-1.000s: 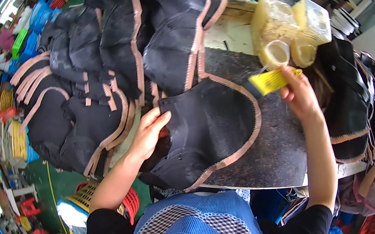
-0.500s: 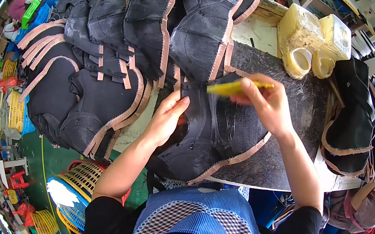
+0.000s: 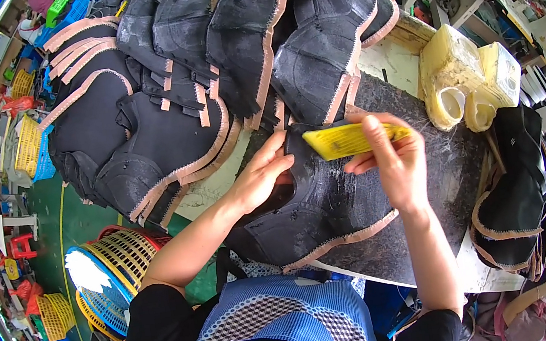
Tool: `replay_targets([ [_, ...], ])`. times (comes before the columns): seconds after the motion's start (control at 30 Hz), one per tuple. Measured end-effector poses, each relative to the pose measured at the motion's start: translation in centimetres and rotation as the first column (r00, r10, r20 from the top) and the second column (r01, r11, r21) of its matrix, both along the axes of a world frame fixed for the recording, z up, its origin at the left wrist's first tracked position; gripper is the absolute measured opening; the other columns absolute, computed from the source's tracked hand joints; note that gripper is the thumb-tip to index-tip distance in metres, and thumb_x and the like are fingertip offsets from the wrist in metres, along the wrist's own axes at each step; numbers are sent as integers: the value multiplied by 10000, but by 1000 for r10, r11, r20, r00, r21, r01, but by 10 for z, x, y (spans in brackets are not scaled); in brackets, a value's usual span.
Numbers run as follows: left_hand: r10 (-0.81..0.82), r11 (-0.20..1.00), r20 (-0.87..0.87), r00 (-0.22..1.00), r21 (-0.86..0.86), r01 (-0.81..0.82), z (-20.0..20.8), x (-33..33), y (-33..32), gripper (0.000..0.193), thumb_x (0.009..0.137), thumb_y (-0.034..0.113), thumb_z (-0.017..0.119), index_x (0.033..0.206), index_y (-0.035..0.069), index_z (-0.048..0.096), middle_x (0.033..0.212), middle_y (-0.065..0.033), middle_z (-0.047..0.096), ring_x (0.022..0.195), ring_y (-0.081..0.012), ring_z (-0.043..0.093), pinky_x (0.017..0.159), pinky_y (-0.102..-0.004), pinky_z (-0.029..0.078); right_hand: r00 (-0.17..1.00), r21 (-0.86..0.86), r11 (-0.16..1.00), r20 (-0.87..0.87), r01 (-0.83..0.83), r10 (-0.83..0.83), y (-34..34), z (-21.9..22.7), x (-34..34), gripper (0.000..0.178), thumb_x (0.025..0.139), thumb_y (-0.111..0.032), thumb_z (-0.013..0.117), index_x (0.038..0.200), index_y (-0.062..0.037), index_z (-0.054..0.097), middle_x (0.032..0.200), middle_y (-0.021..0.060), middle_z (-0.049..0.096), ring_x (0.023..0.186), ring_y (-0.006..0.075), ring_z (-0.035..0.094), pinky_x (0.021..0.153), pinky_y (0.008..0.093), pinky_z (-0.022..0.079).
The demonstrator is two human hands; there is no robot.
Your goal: Applying glue to the edges of black shoe upper components using a small brush.
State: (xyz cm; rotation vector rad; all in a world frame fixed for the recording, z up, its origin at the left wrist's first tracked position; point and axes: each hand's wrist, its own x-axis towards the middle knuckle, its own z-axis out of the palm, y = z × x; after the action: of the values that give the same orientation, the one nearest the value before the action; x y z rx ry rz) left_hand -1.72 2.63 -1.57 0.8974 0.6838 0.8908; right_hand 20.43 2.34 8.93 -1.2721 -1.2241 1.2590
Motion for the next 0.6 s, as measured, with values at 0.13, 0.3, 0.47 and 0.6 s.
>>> replay_targets([
  [0.13,-7,994,-170,985,104,25,4,1,-1,500,1026,127,476,1470,-41,319,1415,-120,466,1277,-171,444,1095,-297,324,994,30,995,42,97,-98,12,-23,-8,347,1016,-297,564,1108,18,679,894,130,716,622,150,693,563,222,568],
  [0.3,98,989,-109,989,-104,-109,1,1,5,560,1047,218,493,1485,-71,298,1519,-174,382,1382,-208,390,1143,-304,309,962,-18,985,212,-171,171,-20,-10,-12,255,998,-216,597,1073,3,704,914,115,725,693,129,695,614,247,584],
  [0.47,105,969,-47,993,-220,-113,6,5,17,534,1043,224,500,1475,-50,347,1502,-135,421,1372,-175,384,1148,-294,268,959,-189,946,52,-264,278,-32,-7,-1,255,988,-206,602,1092,4,702,925,137,723,689,156,710,599,255,602],
  [0.6,57,968,-21,998,-244,-61,9,6,15,537,1041,215,494,1489,-33,333,1522,-120,402,1393,-178,362,1153,-300,257,965,11,990,223,-141,135,-22,-8,-11,243,999,-183,589,1102,8,700,943,131,727,730,153,704,650,261,591],
])
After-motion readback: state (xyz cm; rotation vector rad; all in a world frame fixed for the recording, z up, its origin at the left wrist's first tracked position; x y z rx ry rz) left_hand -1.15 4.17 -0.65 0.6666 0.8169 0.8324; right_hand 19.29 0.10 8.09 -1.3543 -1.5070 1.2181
